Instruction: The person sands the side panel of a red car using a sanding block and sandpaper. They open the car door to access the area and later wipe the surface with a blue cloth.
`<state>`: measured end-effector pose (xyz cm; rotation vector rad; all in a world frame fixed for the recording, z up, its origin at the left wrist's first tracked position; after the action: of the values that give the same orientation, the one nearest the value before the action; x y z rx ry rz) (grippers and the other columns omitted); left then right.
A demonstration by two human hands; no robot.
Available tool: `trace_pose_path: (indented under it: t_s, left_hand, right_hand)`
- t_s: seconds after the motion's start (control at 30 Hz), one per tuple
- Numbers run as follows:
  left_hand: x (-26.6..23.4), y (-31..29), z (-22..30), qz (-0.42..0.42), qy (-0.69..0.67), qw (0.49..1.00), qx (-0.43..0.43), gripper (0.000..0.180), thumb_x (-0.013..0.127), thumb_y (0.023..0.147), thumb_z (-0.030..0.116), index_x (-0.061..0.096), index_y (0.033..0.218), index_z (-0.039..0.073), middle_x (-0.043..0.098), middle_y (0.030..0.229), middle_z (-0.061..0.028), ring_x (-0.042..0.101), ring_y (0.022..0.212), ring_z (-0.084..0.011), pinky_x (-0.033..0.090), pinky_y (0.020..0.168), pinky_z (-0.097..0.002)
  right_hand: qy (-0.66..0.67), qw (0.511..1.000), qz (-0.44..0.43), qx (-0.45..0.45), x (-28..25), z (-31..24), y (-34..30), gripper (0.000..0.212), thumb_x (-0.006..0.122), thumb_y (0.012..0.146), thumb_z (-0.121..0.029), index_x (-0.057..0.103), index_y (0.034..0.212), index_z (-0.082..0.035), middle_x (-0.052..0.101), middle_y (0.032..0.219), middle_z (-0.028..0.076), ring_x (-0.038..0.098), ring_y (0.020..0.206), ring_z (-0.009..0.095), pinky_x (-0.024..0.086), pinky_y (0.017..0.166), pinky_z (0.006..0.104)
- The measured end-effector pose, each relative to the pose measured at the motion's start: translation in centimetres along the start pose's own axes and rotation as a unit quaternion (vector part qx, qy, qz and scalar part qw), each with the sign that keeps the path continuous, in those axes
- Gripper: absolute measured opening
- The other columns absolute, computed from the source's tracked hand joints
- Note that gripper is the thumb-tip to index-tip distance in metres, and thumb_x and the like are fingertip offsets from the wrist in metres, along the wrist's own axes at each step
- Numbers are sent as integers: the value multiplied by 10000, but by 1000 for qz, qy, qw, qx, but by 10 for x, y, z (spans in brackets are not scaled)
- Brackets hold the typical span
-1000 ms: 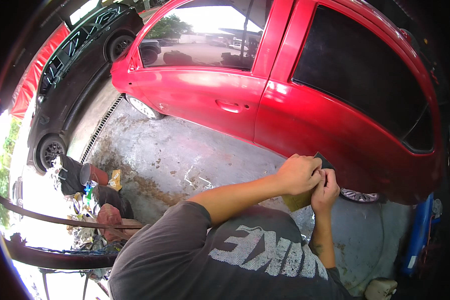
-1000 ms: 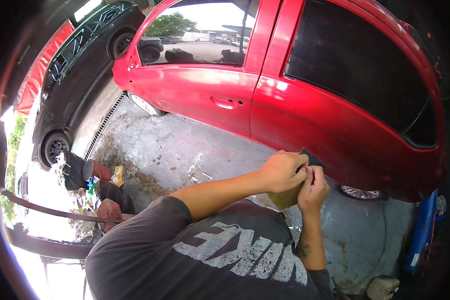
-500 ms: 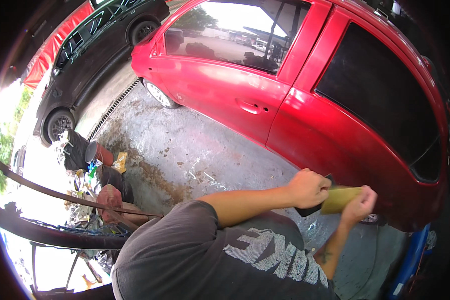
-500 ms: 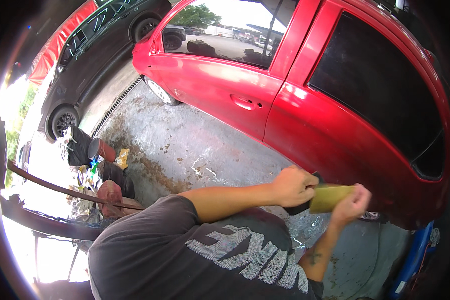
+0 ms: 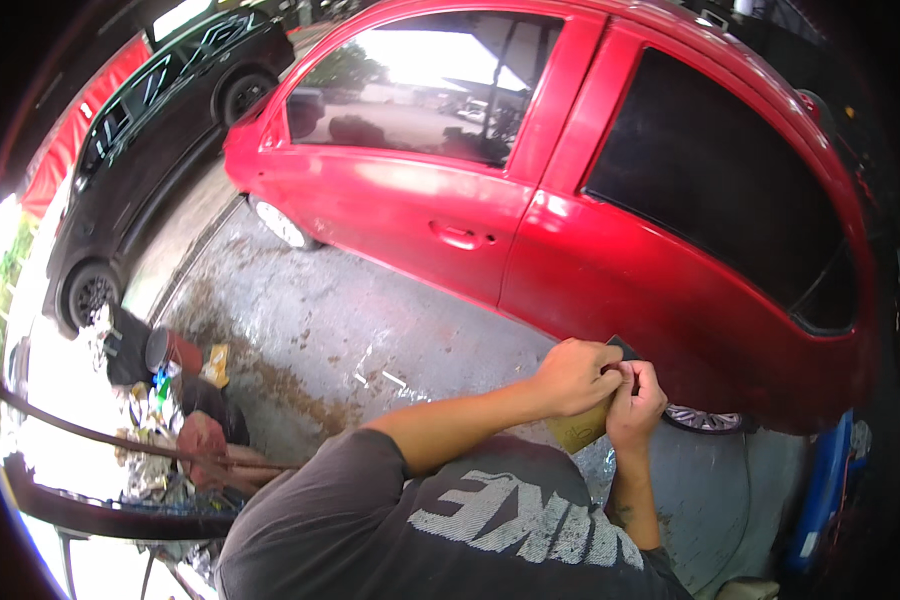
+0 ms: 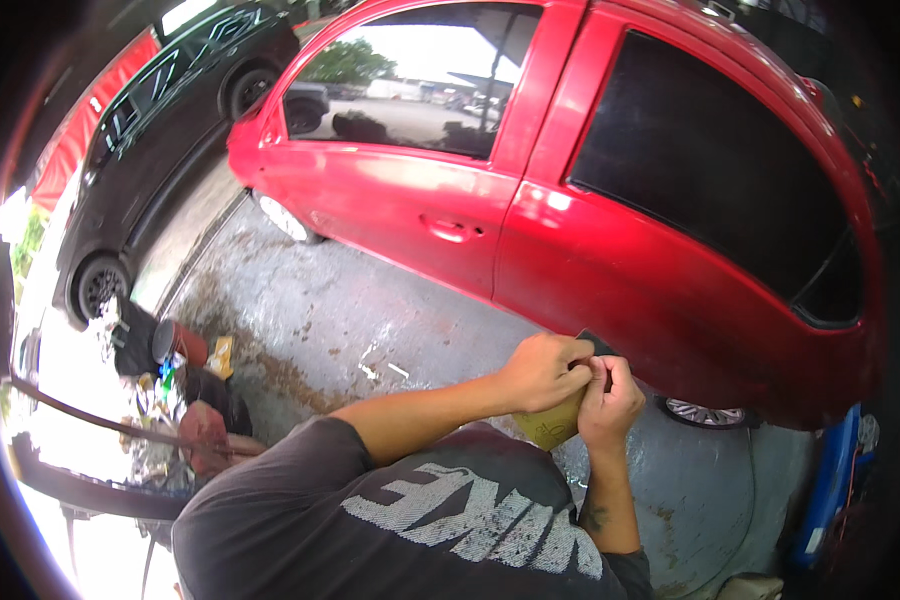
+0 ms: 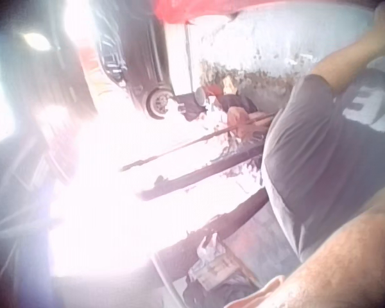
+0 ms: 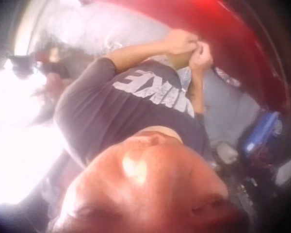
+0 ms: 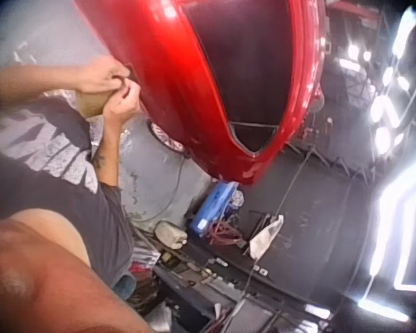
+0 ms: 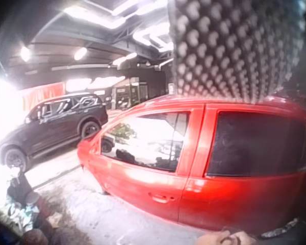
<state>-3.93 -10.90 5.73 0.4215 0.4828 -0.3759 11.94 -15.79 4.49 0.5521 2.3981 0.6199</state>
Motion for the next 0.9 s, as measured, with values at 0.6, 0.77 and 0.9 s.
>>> trace_pose_path:
  t_s: [0.6,0.77,0.9]
  left_hand:
    - [-9,-3,-21,-36,3,999,18,279,703,1073,300,689,1061,22,718,911,-217,716,868,-409,545,795,-526]
    - [-12,-9,-1,-102,127,975,153,223,692,1062,263,679,1011,46,688,868,-194,717,909,-424,533,907,-556]
    - [-9,-12,11,-74,126,972,186,203,692,1057,258,676,1026,59,695,891,-170,710,934,-402,518,945,-547]
  right_hand:
    - [162,962,175,136,-46,51,-22,128,754,1070,-107,706,1156,-26,748,1132,47,701,1024,170,564,843,337]
    - [-91,984,7,-154,-36,-36,-13,251,784,903,-22,749,1150,-48,763,1106,152,702,1060,372,537,977,503]
    - [-83,987,-66,-118,-23,-27,-14,89,766,938,-63,723,1015,-50,742,971,148,696,913,380,534,879,526]
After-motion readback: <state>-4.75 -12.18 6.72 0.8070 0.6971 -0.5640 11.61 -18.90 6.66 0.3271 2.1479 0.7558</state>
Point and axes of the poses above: each hand's wrist, its own y-axis towards the middle knuckle, its own x-axis out of the palm, z = x × y, the point moved 5 cm from there along y, towards the middle knuckle
